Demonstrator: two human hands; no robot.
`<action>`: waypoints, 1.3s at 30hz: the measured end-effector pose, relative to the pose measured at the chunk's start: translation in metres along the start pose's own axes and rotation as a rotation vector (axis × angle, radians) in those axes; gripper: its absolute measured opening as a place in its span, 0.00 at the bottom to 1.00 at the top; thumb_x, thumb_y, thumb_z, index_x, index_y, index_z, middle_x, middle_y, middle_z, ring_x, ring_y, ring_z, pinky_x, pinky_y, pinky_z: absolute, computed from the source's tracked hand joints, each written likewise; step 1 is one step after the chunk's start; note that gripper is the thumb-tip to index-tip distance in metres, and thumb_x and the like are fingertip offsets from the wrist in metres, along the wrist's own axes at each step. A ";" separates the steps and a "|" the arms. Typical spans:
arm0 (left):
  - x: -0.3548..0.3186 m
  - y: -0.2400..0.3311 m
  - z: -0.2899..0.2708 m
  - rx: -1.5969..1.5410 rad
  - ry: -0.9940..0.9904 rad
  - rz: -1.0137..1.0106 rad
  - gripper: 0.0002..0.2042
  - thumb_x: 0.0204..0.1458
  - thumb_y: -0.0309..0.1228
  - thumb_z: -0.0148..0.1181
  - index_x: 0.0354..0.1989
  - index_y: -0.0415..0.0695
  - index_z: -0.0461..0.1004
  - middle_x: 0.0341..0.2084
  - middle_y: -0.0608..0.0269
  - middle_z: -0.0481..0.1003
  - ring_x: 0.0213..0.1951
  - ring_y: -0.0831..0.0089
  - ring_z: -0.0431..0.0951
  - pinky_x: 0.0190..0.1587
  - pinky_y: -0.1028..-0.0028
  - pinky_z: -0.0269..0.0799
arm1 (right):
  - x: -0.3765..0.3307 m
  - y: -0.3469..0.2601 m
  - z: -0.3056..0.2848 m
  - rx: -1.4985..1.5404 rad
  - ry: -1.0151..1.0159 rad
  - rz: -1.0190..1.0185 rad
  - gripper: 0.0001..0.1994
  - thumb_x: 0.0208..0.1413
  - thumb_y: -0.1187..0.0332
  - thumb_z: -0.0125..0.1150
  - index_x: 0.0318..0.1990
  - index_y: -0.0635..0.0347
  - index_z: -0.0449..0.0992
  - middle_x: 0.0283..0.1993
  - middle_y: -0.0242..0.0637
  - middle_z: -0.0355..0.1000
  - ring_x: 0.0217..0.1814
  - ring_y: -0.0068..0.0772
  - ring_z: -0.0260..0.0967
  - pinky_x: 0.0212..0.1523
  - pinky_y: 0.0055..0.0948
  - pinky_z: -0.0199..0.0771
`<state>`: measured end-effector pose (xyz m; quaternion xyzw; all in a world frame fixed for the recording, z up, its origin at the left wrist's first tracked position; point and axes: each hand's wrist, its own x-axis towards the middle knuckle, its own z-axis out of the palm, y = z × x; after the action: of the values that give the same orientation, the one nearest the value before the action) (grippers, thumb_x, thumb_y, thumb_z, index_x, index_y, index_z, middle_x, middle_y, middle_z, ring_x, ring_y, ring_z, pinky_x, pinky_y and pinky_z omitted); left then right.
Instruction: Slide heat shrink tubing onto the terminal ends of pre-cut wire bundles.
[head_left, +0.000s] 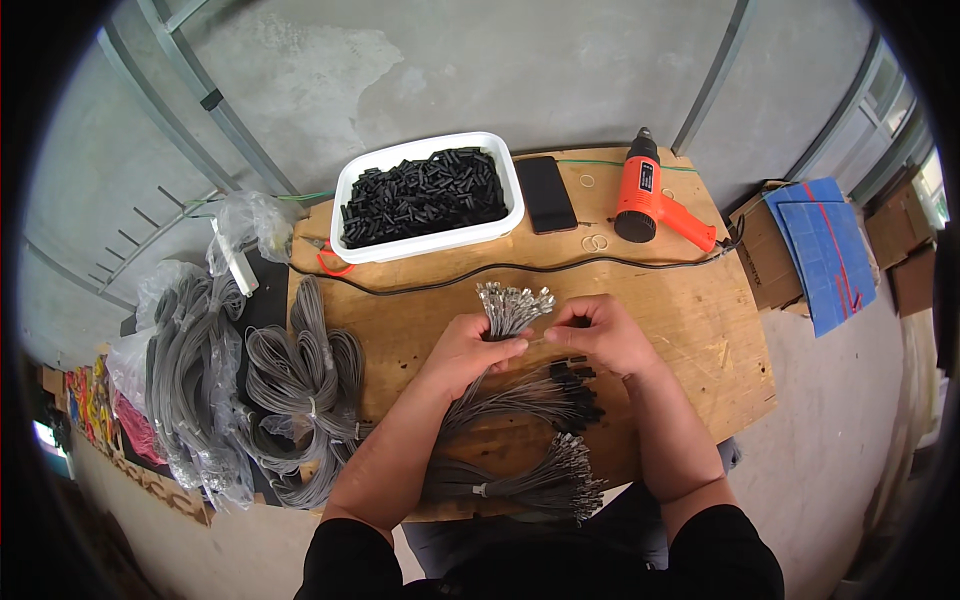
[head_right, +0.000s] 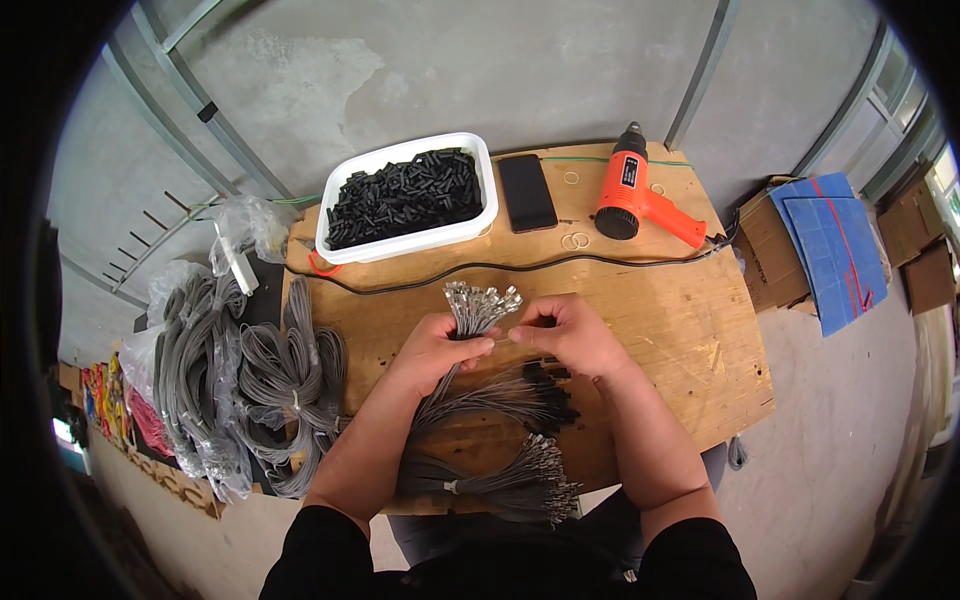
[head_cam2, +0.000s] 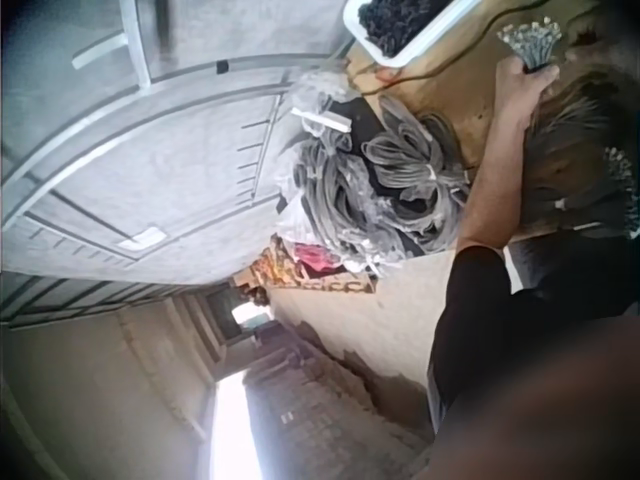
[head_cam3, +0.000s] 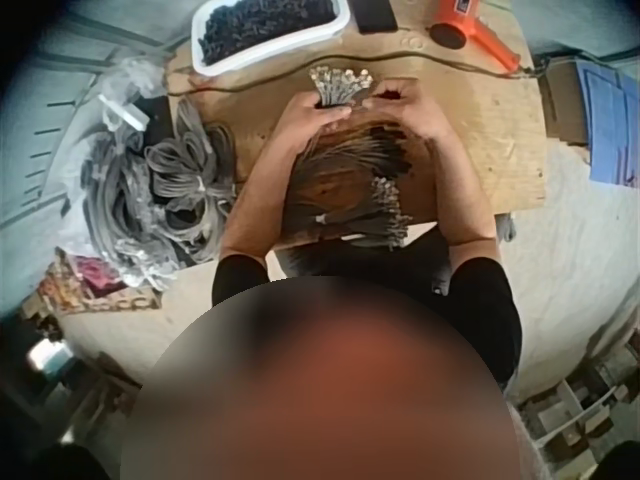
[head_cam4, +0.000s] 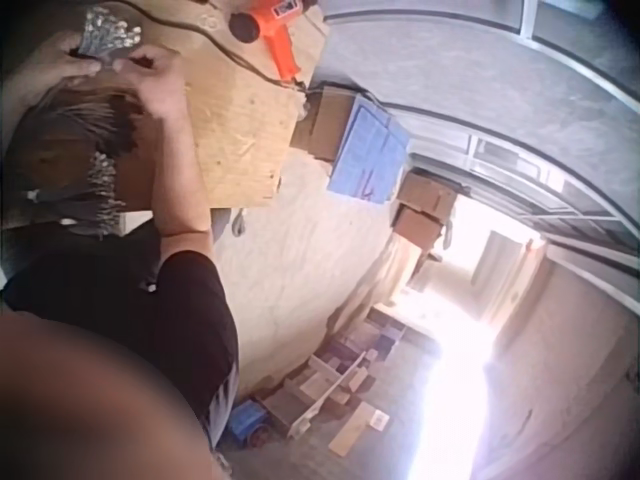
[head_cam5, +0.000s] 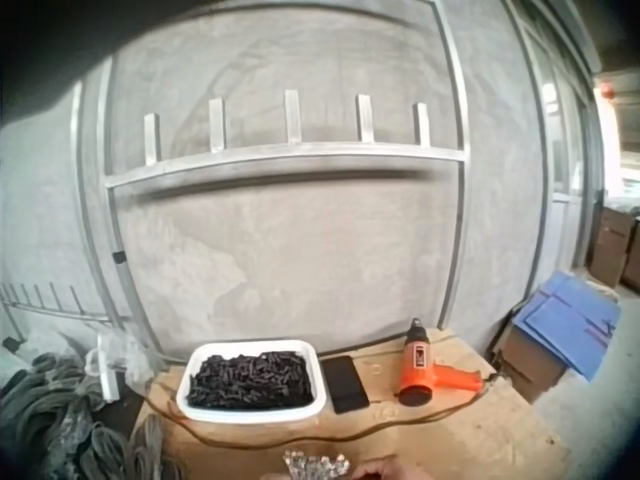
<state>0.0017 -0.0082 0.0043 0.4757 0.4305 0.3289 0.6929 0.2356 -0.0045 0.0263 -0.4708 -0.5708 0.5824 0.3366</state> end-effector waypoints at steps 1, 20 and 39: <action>0.000 -0.001 0.000 0.004 0.003 0.005 0.09 0.53 0.31 0.69 0.36 0.38 0.79 0.25 0.67 0.77 0.25 0.82 0.73 0.28 0.80 0.68 | 0.000 0.000 -0.001 0.000 -0.044 0.028 0.04 0.54 0.74 0.70 0.31 0.64 0.79 0.25 0.22 0.70 0.27 0.10 0.61 0.27 0.17 0.60; 0.006 -0.007 -0.007 -0.035 0.080 0.033 0.06 0.52 0.27 0.67 0.34 0.37 0.79 0.24 0.67 0.76 0.25 0.81 0.73 0.28 0.78 0.67 | 0.001 -0.003 -0.006 -0.056 -0.148 -0.032 0.12 0.51 0.67 0.70 0.37 0.60 0.73 0.31 0.28 0.66 0.31 0.20 0.60 0.32 0.21 0.61; 0.006 -0.011 -0.009 0.007 0.068 0.069 0.11 0.52 0.33 0.70 0.31 0.38 0.78 0.24 0.67 0.76 0.26 0.80 0.73 0.28 0.78 0.70 | -0.049 -0.028 0.047 -1.362 -0.340 -0.311 0.38 0.36 0.69 0.74 0.62 0.48 0.67 0.49 0.41 0.64 0.56 0.48 0.61 0.60 0.45 0.59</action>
<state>-0.0032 -0.0033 -0.0098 0.4811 0.4383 0.3673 0.6644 0.2033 -0.0629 0.0572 -0.3923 -0.9124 0.1076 -0.0460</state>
